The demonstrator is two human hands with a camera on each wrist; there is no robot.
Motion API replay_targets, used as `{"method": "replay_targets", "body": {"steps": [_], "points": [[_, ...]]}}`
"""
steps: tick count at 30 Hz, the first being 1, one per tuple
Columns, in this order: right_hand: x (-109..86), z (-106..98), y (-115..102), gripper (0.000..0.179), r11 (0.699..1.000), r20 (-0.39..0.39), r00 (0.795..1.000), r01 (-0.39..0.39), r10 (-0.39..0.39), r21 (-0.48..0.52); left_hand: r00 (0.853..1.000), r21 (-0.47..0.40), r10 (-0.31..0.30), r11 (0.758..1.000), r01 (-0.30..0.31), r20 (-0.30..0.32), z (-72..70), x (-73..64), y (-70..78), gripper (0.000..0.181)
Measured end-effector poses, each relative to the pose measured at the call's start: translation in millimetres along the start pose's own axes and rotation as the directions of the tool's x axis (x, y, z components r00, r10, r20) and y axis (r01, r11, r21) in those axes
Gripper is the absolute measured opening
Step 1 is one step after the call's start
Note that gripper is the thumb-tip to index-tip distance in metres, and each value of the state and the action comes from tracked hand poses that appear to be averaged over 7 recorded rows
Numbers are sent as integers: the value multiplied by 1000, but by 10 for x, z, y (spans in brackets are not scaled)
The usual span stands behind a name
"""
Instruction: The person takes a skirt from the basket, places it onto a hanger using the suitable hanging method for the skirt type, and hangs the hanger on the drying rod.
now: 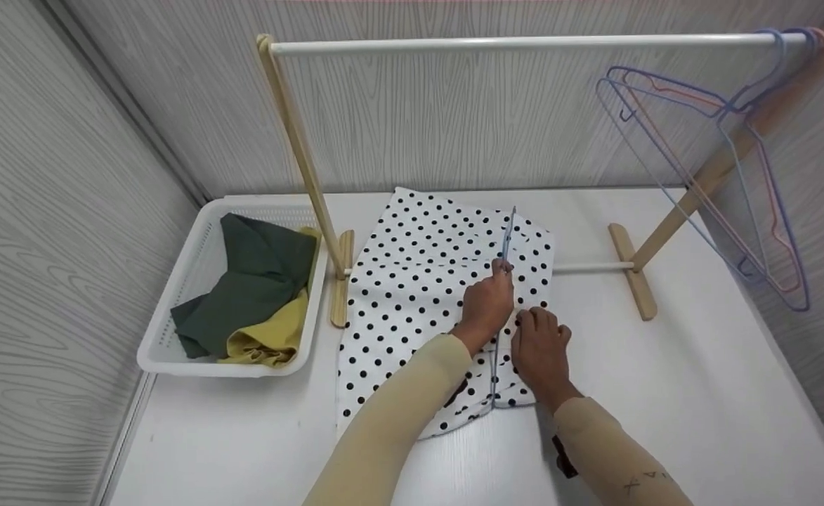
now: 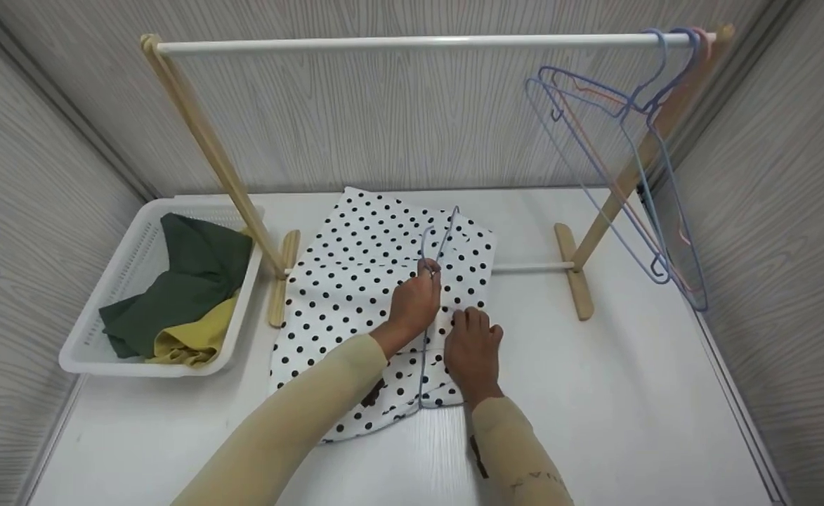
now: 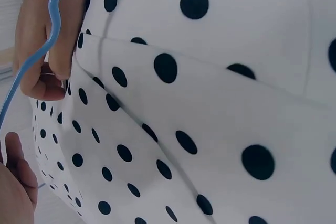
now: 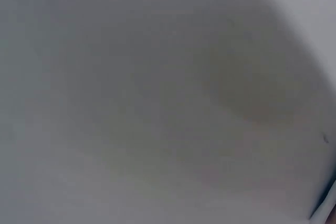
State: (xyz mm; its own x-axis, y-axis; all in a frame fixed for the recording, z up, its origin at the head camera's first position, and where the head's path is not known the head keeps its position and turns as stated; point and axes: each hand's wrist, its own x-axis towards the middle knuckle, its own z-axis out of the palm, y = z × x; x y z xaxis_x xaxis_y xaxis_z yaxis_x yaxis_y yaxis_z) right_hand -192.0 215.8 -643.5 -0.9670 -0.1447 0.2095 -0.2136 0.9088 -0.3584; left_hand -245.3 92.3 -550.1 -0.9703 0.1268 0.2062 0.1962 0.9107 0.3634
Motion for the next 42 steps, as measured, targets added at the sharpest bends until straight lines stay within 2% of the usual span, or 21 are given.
{"method": "replay_targets", "body": {"steps": [4,8,10,15,21,25,27,29,32,36,38,42], "points": [[-36,14,-72,27,1000,13,1000,-19,19,20,999,55,-29,998,28,17,-14,31,-53,22],[-46,43,-67,25,999,-9,999,-36,36,17,994,23,-55,998,53,91,-62,-26,-112,23],[-45,56,-32,25,999,-28,999,-36,36,8,991,9,-50,999,49,123,-98,-82,-146,22],[-56,47,51,26,1000,-57,998,-27,26,-15,992,34,-44,999,40,119,-157,-169,-221,22],[-94,3,49,24,999,-36,999,-38,37,-32,993,34,-36,999,32,113,-91,-37,-236,26],[-90,17,26,23,999,-21,999,-35,35,-18,990,17,-75,997,73,116,-72,79,-286,26],[-84,22,33,23,999,-25,999,-34,33,-5,987,-9,-104,994,105,121,-92,87,-325,25],[-83,26,51,23,999,-31,999,-33,33,-2,984,-33,-112,992,118,141,-128,38,-364,25],[-86,28,85,24,999,-36,998,-42,42,-2,980,-51,-77,995,88,182,-190,-99,-417,23],[-74,36,109,25,999,-55,998,-41,41,1,982,-49,-30,998,40,186,-263,-224,-478,22],[-67,46,109,25,1000,-63,998,-29,28,-3,983,-39,-30,999,38,183,-285,-228,-500,22],[-72,86,71,25,1000,-74,997,-3,1,-18,980,4,-44,999,44,194,-281,-147,-568,25]]}}
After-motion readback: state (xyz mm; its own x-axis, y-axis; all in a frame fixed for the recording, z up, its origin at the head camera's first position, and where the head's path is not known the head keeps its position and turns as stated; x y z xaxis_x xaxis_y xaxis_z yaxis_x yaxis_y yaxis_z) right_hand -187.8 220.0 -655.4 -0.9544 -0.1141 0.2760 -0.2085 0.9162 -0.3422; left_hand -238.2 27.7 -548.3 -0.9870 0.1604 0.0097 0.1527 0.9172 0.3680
